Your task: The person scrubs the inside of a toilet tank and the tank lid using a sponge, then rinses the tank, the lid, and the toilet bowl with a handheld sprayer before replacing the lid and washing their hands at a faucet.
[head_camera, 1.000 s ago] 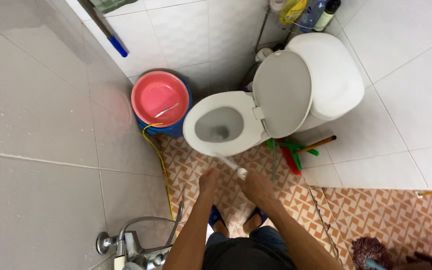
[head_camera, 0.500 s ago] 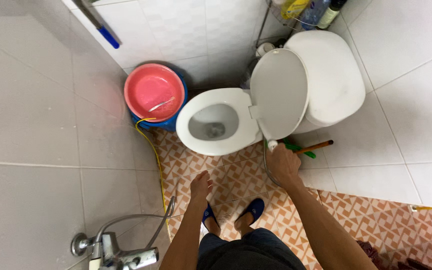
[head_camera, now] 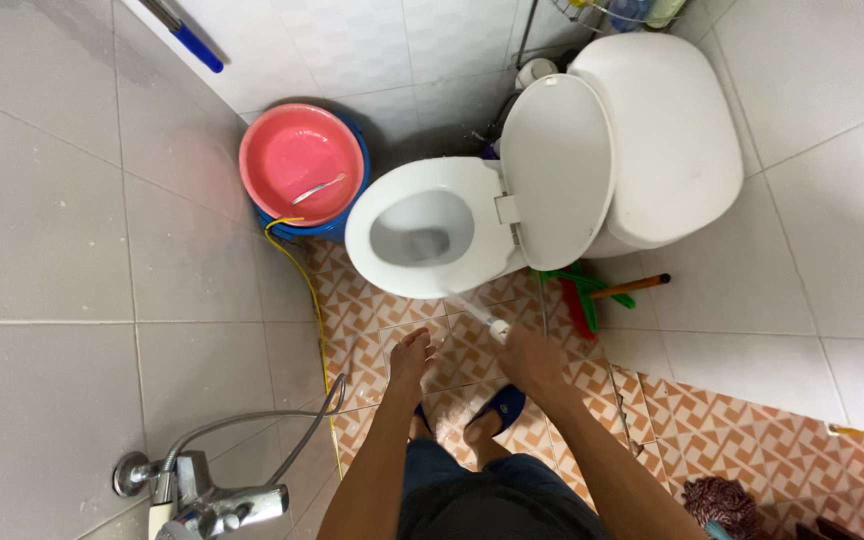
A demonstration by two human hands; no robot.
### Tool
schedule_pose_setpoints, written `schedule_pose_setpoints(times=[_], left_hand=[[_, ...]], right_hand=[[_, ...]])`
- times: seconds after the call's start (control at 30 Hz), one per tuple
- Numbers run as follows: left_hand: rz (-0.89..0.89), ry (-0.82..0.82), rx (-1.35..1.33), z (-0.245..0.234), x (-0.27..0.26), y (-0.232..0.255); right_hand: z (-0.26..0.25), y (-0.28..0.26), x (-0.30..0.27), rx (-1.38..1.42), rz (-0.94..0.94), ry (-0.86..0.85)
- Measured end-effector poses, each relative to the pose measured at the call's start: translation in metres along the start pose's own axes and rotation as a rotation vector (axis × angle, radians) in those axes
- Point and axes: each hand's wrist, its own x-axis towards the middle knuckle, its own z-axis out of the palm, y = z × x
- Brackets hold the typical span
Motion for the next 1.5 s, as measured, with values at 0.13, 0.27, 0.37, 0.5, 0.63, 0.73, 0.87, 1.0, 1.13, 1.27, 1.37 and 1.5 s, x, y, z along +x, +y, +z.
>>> schedule_pose_setpoints(times=[0.13,0.27,0.37,0.5,0.63,0.73,0.87,1.0,1.13,1.27,1.37,1.5], left_hand=[[0.017,0.034,-0.005,-0.021,0.025,-0.026],[-0.071,0.111,-0.066,-0.041,0.062,-0.035],[-0.117,0.179,-0.06,-0.056,0.102,-0.026],[-0.142,0.222,0.027,-0.068,0.189,-0.013],[0.069,0.149,0.057,-0.081,0.276,-0.015],[-0.216,0.263,0.072,-0.077,0.323,0.006],[-0.208,0.196,-0.106,-0.066,0.338,0.024],[-0.237,0.289,-0.152,-0.055,0.312,0.052],[0.165,0.472,-0.1,-0.012,0.21,0.097],[0.393,0.442,0.091,0.075,0.068,0.148],[0.457,0.138,0.014,0.16,0.004,0.176],[0.969,-0.238,0.564,0.213,-0.028,0.193]], right_hand=[[-0.01,0.041,0.018,0.054,0.207,0.003],[0.011,0.068,0.038,-0.034,0.23,0.068],[0.05,0.061,0.048,-0.09,0.161,0.001],[0.084,0.004,0.062,-0.091,0.065,-0.065],[0.075,-0.089,0.062,0.157,0.234,-0.177],[0.064,-0.131,0.082,0.15,0.35,-0.175],[0.082,-0.125,0.102,0.149,0.506,-0.201],[0.123,-0.061,0.114,-0.014,0.302,-0.26],[0.155,-0.022,0.095,-0.043,0.183,-0.198],[0.169,-0.002,0.075,0.022,0.055,-0.141],[0.182,0.031,0.07,-0.035,-0.133,0.067],[0.17,0.068,0.076,-0.111,-0.213,0.239]])
